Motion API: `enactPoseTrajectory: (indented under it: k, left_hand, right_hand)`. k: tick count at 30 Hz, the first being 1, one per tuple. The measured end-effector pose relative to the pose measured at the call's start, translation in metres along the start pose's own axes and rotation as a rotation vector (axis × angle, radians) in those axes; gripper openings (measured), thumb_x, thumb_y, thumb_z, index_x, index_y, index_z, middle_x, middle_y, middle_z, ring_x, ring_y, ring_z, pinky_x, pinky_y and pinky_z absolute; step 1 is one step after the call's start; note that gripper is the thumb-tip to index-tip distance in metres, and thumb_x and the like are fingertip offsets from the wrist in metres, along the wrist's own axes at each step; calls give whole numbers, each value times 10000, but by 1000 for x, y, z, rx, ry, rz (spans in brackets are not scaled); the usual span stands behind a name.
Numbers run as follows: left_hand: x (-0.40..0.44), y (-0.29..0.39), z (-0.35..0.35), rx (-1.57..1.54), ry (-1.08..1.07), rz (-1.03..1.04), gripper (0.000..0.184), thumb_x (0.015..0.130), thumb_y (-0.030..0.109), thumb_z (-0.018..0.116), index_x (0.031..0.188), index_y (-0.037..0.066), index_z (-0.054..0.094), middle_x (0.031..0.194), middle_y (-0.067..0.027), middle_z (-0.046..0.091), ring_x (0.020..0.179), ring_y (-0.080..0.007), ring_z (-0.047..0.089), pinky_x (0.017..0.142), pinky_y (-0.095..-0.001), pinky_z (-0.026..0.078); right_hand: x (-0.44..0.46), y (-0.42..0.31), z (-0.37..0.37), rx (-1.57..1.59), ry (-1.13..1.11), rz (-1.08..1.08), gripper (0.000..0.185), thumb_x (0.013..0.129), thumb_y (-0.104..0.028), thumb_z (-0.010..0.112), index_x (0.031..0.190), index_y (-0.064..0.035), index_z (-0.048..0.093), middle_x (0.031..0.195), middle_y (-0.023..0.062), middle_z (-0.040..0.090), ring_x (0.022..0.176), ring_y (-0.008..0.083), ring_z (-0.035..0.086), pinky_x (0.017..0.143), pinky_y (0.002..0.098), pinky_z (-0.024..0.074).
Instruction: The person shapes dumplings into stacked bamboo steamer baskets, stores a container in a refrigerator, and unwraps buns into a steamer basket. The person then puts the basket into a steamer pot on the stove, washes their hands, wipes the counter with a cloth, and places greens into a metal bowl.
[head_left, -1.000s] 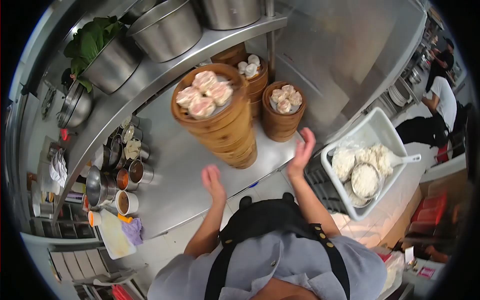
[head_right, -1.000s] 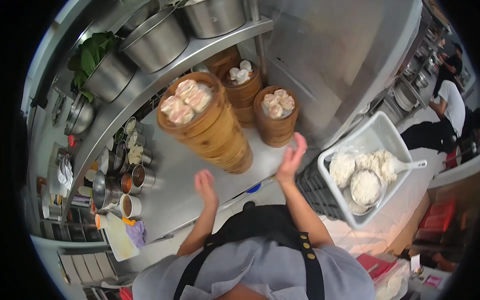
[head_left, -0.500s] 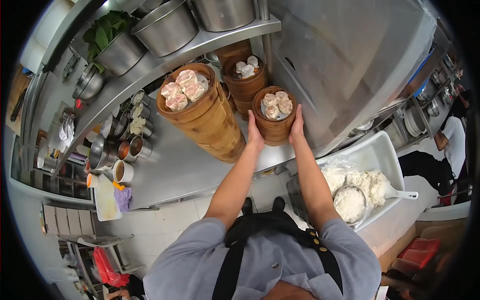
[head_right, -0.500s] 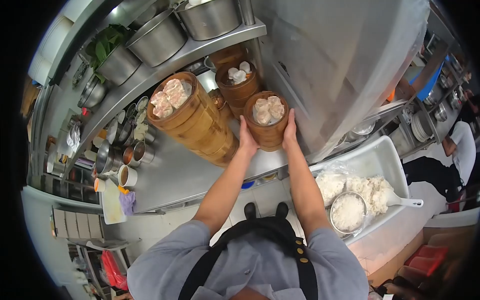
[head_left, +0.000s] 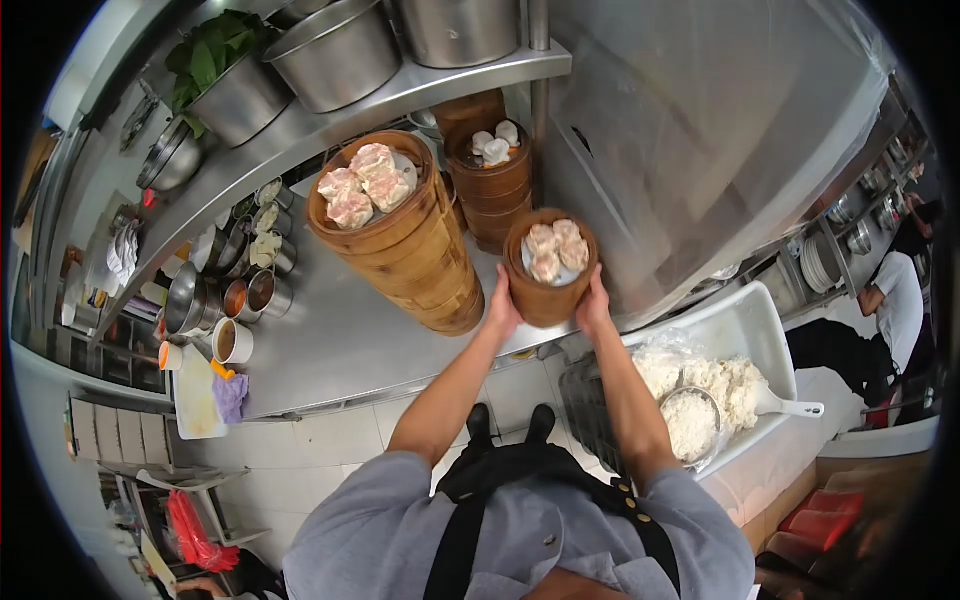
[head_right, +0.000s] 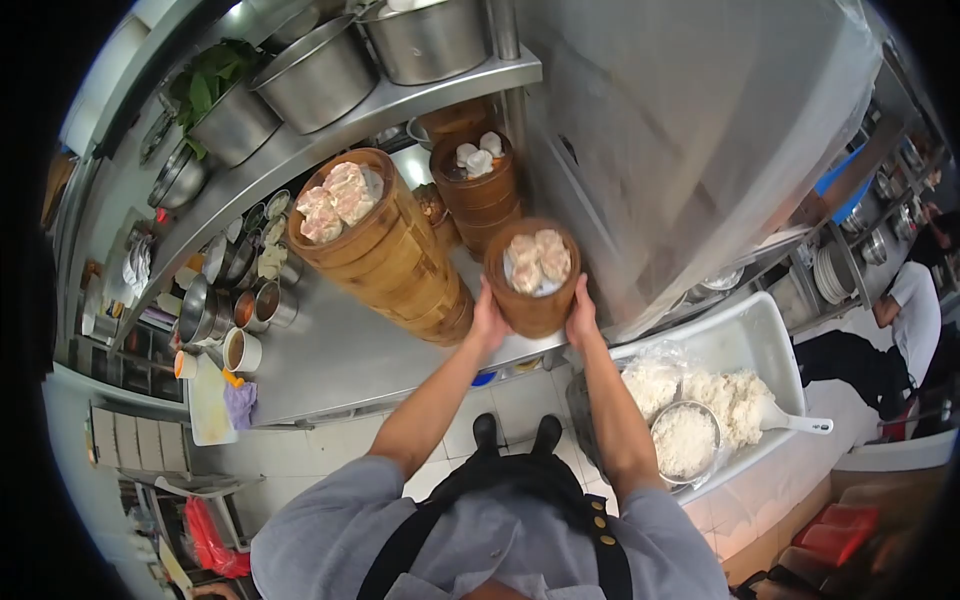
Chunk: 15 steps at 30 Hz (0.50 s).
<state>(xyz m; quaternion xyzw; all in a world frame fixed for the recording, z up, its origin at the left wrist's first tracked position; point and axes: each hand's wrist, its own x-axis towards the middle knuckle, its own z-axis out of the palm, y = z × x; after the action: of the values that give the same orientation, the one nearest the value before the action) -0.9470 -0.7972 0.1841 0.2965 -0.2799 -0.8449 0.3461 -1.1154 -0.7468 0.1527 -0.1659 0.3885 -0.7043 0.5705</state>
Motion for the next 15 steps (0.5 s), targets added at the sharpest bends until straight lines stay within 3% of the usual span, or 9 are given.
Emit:
enactPoseTrajectory:
  k: [6,9,13,15]
  left_hand:
    - [-59,-9,28,-92,-107,130,756,900,650,284,1445,132,202,1474,-66,270,1348,-250,272,1087,-445,254]
    - [-98,24,77,-100,-134,87,747,909,638,280,1446,126,192,1477,-70,258,1352,-232,262,1093,-411,249]
    - [-118,100,157,55,-348,308,779,893,660,282,1453,129,177,1486,-65,243,1357,-229,246,1101,-426,229]
    - [-127,146,192,44,-453,250,778,894,657,287,1449,120,196,1488,-67,238,1355,-236,247,1103,-428,225]
  right_hand:
    - [-86,-34,25,-24,-56,-53,599,962,-494,330,1398,-83,318,1447,46,329,1338,212,285,1094,374,221]
    - [-117,-81,58,-21,0,-135,550,970,-437,338,1386,-77,336,1421,61,372,1306,222,342,1093,376,245]
    - [-142,-163,119,-12,-104,-388,509,970,-372,346,1381,-72,345,1407,75,395,1294,227,369,1084,394,279]
    - [-152,-205,161,-7,-153,-474,520,973,-391,330,1385,-74,340,1417,79,383,1300,239,362,1093,406,263]
